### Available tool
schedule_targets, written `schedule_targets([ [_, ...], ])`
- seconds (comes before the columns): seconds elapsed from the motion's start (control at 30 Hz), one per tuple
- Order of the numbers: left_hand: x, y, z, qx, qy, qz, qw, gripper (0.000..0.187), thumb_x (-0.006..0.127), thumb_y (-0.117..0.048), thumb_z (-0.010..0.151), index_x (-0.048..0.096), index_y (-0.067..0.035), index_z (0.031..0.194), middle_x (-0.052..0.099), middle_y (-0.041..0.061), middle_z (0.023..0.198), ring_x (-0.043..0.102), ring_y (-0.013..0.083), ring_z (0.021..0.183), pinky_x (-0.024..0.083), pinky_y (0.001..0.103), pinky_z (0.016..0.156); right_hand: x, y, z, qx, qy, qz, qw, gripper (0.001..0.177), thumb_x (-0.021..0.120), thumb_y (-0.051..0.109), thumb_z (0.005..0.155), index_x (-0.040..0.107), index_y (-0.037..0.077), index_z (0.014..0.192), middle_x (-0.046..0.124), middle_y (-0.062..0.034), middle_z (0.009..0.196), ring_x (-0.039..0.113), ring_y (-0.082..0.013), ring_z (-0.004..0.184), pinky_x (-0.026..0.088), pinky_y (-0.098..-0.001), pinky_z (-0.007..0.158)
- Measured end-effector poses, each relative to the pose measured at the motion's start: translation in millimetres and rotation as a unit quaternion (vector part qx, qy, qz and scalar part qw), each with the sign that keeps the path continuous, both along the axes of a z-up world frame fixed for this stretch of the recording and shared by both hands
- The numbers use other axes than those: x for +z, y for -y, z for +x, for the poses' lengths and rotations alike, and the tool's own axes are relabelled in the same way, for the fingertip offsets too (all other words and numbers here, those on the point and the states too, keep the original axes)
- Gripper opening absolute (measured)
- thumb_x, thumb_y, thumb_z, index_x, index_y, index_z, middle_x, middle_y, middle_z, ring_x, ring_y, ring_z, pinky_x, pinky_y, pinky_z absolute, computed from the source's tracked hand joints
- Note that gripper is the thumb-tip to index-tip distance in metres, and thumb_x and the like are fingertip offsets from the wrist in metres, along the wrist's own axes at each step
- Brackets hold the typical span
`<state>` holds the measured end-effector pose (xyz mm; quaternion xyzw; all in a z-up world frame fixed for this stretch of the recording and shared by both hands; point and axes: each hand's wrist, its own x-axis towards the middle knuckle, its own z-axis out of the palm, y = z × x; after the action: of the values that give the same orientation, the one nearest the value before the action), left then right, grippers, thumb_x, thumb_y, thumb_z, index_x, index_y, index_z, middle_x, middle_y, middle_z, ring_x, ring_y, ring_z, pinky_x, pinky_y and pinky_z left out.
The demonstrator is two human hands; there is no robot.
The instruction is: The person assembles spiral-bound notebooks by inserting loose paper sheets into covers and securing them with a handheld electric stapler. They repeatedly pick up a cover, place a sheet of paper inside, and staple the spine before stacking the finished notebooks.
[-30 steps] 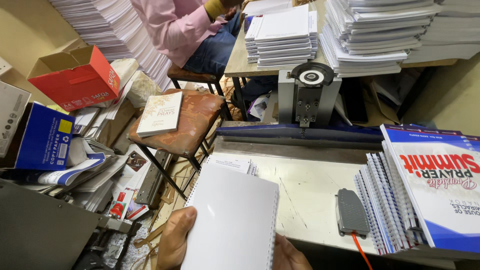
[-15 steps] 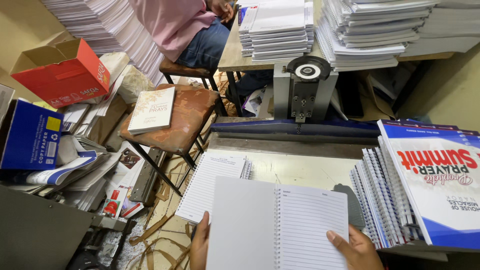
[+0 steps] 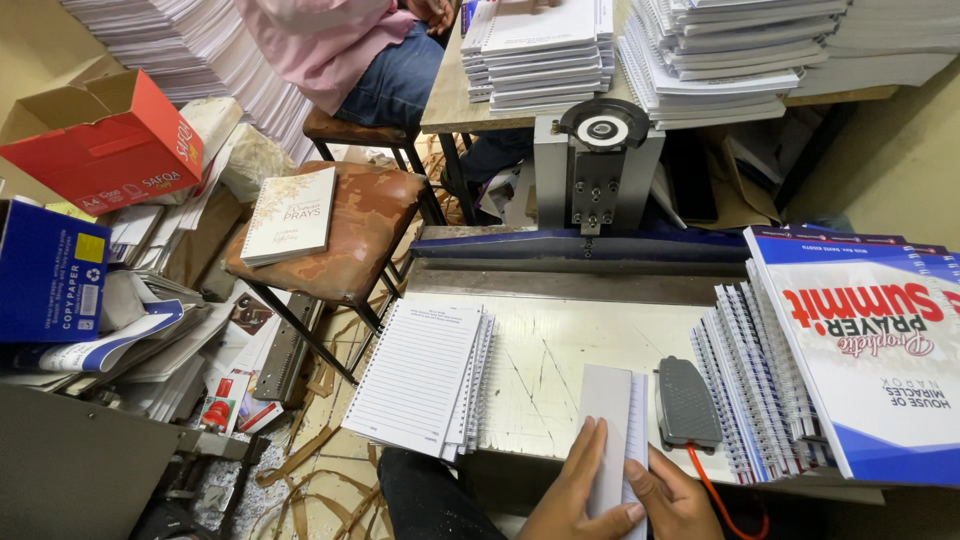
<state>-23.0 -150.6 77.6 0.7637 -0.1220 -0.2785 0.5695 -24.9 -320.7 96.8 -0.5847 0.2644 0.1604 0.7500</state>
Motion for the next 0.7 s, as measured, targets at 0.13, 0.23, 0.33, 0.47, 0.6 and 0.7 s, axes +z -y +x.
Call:
schedule_targets([
  [0.13,29,-15,0,-0.002,-0.028,-0.022,0.999,0.116,0.060,-0.074,0.085,0.007,-0.022,0.173,-0.004,0.005,0.184,-0.003,0.0197,0.170,0.005,0.044,0.134,-6,-2,2,-0.004,-0.019,0.029,0.999,0.067,0.069,0.008,0.091,0.068,0.005,0.158,0.085,-0.0299,0.137,0.078,-0.0392,0.114,0.059,-0.0468,0.092],
  [0.23,33,-19,-2,0.011,-0.046,-0.046,0.998,0.115,0.065,-0.071,0.084,0.009,-0.023,0.173,-0.003,0.003,0.184,-0.002,0.0180,0.169,0.008,0.044,0.134,-2,-4,4,-0.004,-0.021,0.025,0.999,0.070,0.073,0.004,0.088,0.068,0.005,0.158,0.085,-0.0302,0.136,0.077,-0.0364,0.117,0.059,-0.0456,0.093],
  [0.33,44,-20,-2,0.015,-0.074,-0.058,0.995,0.116,0.063,-0.072,0.084,0.007,-0.024,0.173,-0.005,0.001,0.184,0.001,0.0216,0.169,0.014,0.048,0.134,4,-6,5,-0.011,-0.030,0.034,0.999,0.072,0.072,0.002,0.088,0.066,0.004,0.159,0.084,-0.0332,0.136,0.077,-0.0407,0.118,0.059,-0.0482,0.096],
  [0.47,26,-22,-4,0.021,-0.061,-0.091,0.994,0.110,0.064,-0.068,0.089,0.009,-0.022,0.174,-0.003,0.001,0.184,0.002,0.0201,0.169,0.018,0.049,0.133,-4,-4,4,-0.018,-0.028,0.050,0.998,0.071,0.071,-0.001,0.088,0.064,0.001,0.159,0.081,-0.0347,0.138,0.075,-0.0432,0.117,0.059,-0.0499,0.098],
  [0.6,41,-34,-7,0.032,-0.111,-0.121,0.986,0.104,0.064,-0.065,0.091,0.012,-0.029,0.173,0.001,-0.007,0.184,0.010,0.0203,0.169,0.022,0.051,0.132,-8,-1,0,-0.017,-0.045,0.043,0.998,0.065,0.071,0.002,0.091,0.069,0.003,0.156,0.084,-0.0354,0.129,0.077,-0.0456,0.107,0.060,-0.0521,0.085],
  [0.7,28,-52,-9,0.098,-0.157,-0.214,0.959,0.094,0.072,-0.039,0.094,0.022,-0.031,0.173,0.018,0.012,0.181,0.026,0.0363,0.164,0.034,0.061,0.127,-31,12,-7,-0.026,0.056,-0.018,0.998,0.049,0.060,0.003,0.099,0.073,-0.005,0.145,0.088,-0.0377,0.111,0.081,-0.0411,0.090,0.064,-0.0515,0.078],
])
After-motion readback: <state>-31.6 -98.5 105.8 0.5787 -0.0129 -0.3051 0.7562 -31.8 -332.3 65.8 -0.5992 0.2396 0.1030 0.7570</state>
